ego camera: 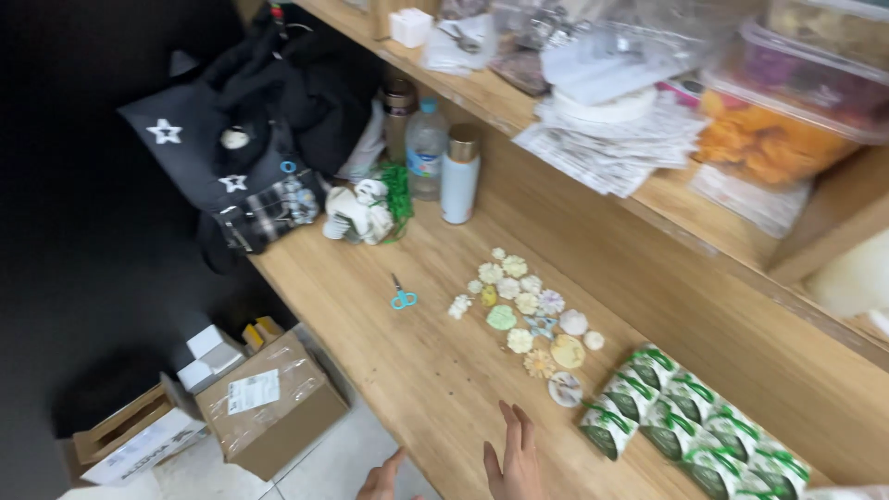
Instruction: Moving packaged items from a display shelf to a production workbench.
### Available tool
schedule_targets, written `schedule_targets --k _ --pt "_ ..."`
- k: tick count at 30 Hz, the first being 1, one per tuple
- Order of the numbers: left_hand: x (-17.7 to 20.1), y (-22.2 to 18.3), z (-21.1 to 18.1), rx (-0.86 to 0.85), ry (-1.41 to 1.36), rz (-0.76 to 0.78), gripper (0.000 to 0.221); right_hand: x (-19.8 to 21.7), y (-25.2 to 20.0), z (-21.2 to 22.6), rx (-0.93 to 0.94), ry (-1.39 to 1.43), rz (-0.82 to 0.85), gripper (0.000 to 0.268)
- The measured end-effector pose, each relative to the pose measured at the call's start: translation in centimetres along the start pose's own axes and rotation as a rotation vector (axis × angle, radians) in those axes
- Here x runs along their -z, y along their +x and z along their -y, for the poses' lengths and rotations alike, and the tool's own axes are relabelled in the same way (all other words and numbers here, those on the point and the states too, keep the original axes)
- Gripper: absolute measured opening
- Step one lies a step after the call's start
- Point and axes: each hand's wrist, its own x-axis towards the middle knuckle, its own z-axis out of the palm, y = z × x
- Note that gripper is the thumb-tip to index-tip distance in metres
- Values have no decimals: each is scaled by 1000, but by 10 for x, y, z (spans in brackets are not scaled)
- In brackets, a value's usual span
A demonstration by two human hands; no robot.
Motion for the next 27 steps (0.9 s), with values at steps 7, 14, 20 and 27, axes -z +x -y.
schedule_targets --k 7,14,20,27 --pt "148 -53 26 104 -27 -353 85 -58 8 62 228 225 187 77" --pt "218 -157 95 425 -76 -379 85 -136 -11 167 509 179 292 57" --pt "335 -275 38 513 -231 -714 63 -162 -59 328 654 397 436 46" --pt "373 -383 67 832 -348 -976 55 -210 -122 472 835 463 796 37"
